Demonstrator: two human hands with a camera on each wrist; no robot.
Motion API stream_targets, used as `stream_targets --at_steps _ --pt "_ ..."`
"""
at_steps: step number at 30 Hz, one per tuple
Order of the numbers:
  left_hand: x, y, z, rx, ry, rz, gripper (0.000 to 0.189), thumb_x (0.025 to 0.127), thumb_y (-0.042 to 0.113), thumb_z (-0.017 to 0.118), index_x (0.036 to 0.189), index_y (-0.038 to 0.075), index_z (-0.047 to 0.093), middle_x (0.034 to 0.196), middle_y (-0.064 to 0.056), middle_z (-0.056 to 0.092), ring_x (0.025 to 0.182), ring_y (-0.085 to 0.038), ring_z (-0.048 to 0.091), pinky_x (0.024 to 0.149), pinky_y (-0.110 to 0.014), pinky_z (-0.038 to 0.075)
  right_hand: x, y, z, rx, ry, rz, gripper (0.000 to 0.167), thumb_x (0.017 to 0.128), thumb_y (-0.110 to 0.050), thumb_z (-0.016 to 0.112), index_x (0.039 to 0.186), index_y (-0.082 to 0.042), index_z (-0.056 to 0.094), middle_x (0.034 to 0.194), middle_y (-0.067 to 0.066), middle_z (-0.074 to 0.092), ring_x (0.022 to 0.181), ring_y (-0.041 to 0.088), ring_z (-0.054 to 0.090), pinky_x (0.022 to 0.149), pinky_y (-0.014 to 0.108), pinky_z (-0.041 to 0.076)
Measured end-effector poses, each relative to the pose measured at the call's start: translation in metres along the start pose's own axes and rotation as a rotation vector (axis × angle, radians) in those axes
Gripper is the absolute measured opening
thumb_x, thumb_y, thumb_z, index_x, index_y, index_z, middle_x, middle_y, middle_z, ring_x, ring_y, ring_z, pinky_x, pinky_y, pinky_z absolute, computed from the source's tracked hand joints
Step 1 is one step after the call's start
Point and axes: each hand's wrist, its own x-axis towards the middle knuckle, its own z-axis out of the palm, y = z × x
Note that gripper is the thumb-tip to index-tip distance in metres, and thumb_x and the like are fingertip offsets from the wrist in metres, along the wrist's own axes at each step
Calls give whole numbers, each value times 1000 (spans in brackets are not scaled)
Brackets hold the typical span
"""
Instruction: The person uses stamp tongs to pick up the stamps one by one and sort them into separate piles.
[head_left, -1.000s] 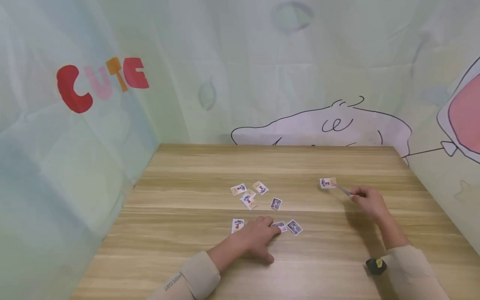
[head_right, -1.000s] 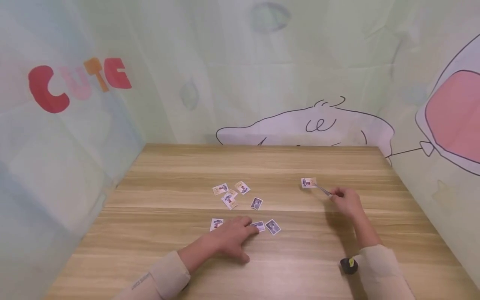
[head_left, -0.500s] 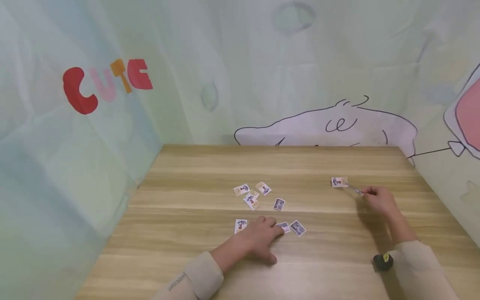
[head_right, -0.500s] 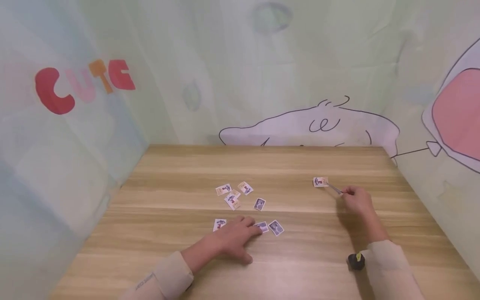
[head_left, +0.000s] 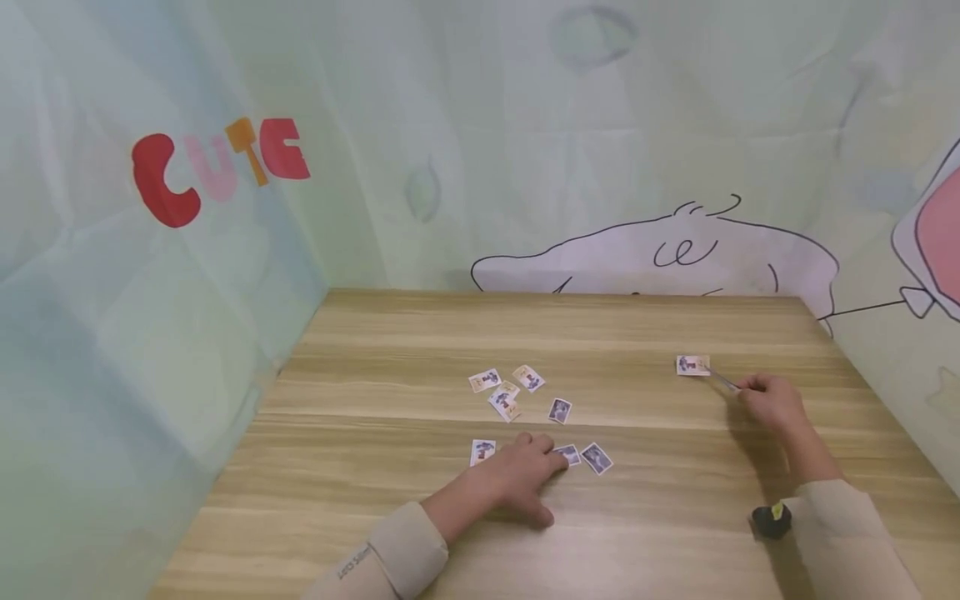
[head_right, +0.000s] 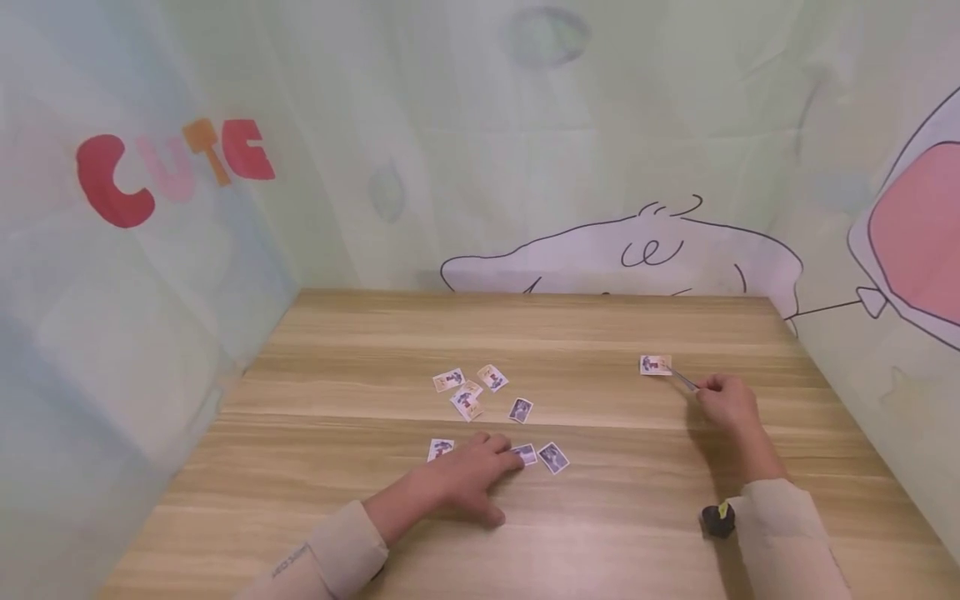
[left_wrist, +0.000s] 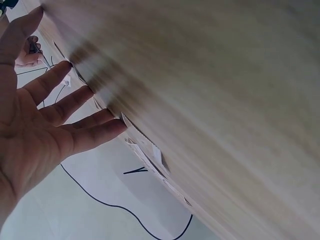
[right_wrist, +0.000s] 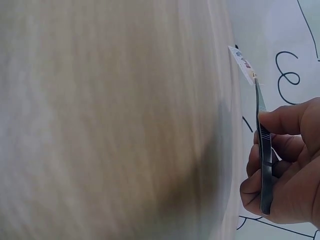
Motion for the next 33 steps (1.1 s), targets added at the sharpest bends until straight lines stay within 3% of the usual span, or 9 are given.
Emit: stream_targets --at_steps 11,17,26,33 --pt "1 0 1 8 -5 -8 72 64 44 78 127 19 55 117 -1 49 99 -18 46 83 -32 45 1 4 -6 -38 -19 67 23 84 -8 53 96 11 56 89 23 55 81 32 48 62 35 38" --pt "1 0 1 7 -1 -12 72 63 45 78 127 20 55 117 0 49 100 -19 46 83 -32 45 0 5 -7 -57 -4 26 19 82 -6 56 91 11 57 80 17 58 73 28 49 58 32 38" --pt "2 -1 2 22 0 -8 72 64 46 77 127 20 55 118 -1 49 101 -19 46 84 -32 45 -10 9 -15 -102 12 -28 22 83 -8 56 91 12 56 89 29 58 81 39 53 62 36 41" --pt "1 -1 3 20 3 -1 72 64 46 77 127 19 55 117 -1 49 100 -19 46 83 -32 45 -19 8 -19 -101 -2 37 30 83 -6 55 103 16 56 92 30 58 82 38 53 67 43 43"
